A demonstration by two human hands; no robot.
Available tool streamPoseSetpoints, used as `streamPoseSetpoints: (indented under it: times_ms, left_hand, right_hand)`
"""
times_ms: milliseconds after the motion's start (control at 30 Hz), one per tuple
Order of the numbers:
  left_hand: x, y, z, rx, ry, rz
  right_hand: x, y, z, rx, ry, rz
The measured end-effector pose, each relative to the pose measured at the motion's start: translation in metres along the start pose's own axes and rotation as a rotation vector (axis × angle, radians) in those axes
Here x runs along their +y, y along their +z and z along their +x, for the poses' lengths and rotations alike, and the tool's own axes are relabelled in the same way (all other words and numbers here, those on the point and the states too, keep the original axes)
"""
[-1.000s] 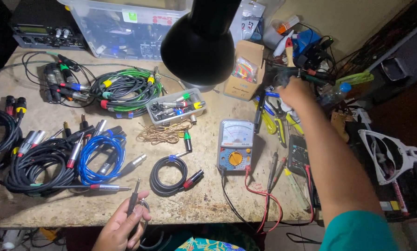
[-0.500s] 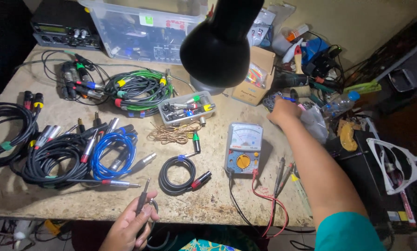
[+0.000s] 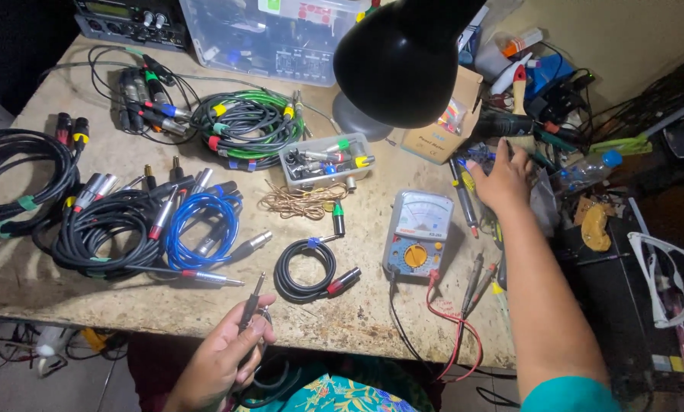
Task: The person organizes various cables on a cluttered workbench. They pick up, untangle, and coil different types of wires, including black, blue, and green cables, and place them in neat piles. The person also handles a multimeter and a soldering iron, moving them to different positions on the table.
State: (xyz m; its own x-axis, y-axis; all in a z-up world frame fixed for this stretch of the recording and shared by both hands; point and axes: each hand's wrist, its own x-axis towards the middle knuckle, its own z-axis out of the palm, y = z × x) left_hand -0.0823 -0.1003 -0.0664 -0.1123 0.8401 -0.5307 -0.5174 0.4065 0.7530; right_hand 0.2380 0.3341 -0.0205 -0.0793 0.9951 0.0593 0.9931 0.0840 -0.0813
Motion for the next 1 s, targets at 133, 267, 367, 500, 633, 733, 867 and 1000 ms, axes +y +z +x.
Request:
streamPoseSetpoints:
  times_ms: [133, 267, 367, 500, 633, 733, 867, 1000]
  left_hand:
    - [0.001, 0.003, -0.002, 0.030, 0.006, 0.002]
    - [0.000, 0.000, -0.001, 0.025, 0.019, -0.001]
    - [0.001, 0.004, -0.003, 0.018, 0.036, 0.005]
    - [0.010, 0.011, -0.009, 0.008, 0.006, 0.021]
    - [0.000, 0.001, -0.009, -0.015, 0.049, 0.001]
    - [-0.004, -0.004, -0.010, -0.018, 0.059, -0.097]
    - [0.001, 0.000, -0.007, -0.050, 0.049, -0.046]
    - [-0.002, 0.003, -0.005, -0.095, 0.076, -0.065]
  right_hand:
    - [0.000, 0.020, -0.043, 0.716, -0.356, 0.100]
    - [-0.065, -0.023, -0.119, 0.502, -0.331, 0.560]
    - [-0.112, -0.057, -0.168, -0.100, 0.029, 0.499]
    - [-0.117, -0.052, -0.177, -0.224, 0.061, 0.327]
    - [-0.091, -0.054, -0.166, -0.149, 0.147, 0.246]
    - [-0.065, -0.037, -0.152, -0.019, -0.006, 0.199]
    - [-0.103, -0.019, -0.132, 0.297, -0.454, 0.221]
    - [-0.158, 0.032, -0.097, 0.166, -0.843, 0.125]
